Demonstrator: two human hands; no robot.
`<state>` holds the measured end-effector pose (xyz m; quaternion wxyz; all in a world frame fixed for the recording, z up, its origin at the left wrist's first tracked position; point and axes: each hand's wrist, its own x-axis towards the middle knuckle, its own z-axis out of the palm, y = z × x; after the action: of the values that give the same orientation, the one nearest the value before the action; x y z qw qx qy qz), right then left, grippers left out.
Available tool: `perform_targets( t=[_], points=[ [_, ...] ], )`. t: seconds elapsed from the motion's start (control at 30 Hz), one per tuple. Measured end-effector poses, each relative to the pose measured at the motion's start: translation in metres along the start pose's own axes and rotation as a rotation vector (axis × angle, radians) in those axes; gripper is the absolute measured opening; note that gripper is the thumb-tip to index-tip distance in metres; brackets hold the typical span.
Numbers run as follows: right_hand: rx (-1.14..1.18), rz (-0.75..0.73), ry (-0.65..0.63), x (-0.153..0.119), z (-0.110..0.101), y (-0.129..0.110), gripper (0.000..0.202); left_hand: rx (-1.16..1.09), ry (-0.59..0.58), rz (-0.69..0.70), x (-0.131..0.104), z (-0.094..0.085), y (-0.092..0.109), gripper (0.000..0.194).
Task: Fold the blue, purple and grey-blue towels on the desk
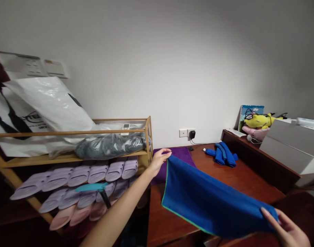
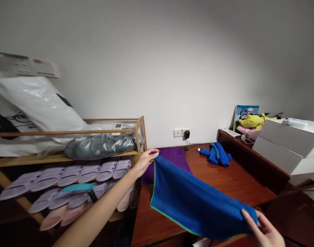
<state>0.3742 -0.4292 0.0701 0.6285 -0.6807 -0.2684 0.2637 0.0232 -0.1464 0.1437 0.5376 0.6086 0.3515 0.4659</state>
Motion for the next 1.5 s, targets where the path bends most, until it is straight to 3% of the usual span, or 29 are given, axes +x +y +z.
perform_targets(
  t=[0.17,0.23,0.3,0.47,0.73,0.83,1.1,1.5],
  points=[
    [0.092,0.013,-0.008,0.013,0.017,-0.069,0.064,-0.025,-0.052,0.002,-0.041,-0.028,0.04,0.035],
    [0.127,0.006,-0.072,0.02,0.021,-0.082,0.07,-0.011,-0.061,0.005,-0.054,-0.04,0.051,0.035],
    [0.146,0.034,-0.149,0.028,0.024,-0.087,0.06,0.008,-0.063,0.002,-0.065,-0.05,0.059,0.034],
    [0.241,0.026,-0.237,0.041,0.031,-0.087,0.038,0.061,-0.022,0.009,-0.088,-0.069,0.069,0.03],
    [0.248,0.006,-0.321,0.05,0.052,-0.07,0.038,0.057,0.042,-0.001,-0.096,-0.089,0.076,0.035],
    [0.236,0.011,-0.252,0.055,0.056,-0.066,0.037,0.058,0.034,-0.003,-0.093,-0.096,0.076,0.033],
    [0.34,0.046,-0.219,0.063,0.063,-0.068,0.039,0.066,0.036,0.025,-0.087,-0.097,0.072,0.031],
    [0.08,-0.054,-0.274,0.067,0.061,-0.08,0.049,0.187,0.03,0.071,-0.089,-0.102,0.078,0.031]
  ],
)
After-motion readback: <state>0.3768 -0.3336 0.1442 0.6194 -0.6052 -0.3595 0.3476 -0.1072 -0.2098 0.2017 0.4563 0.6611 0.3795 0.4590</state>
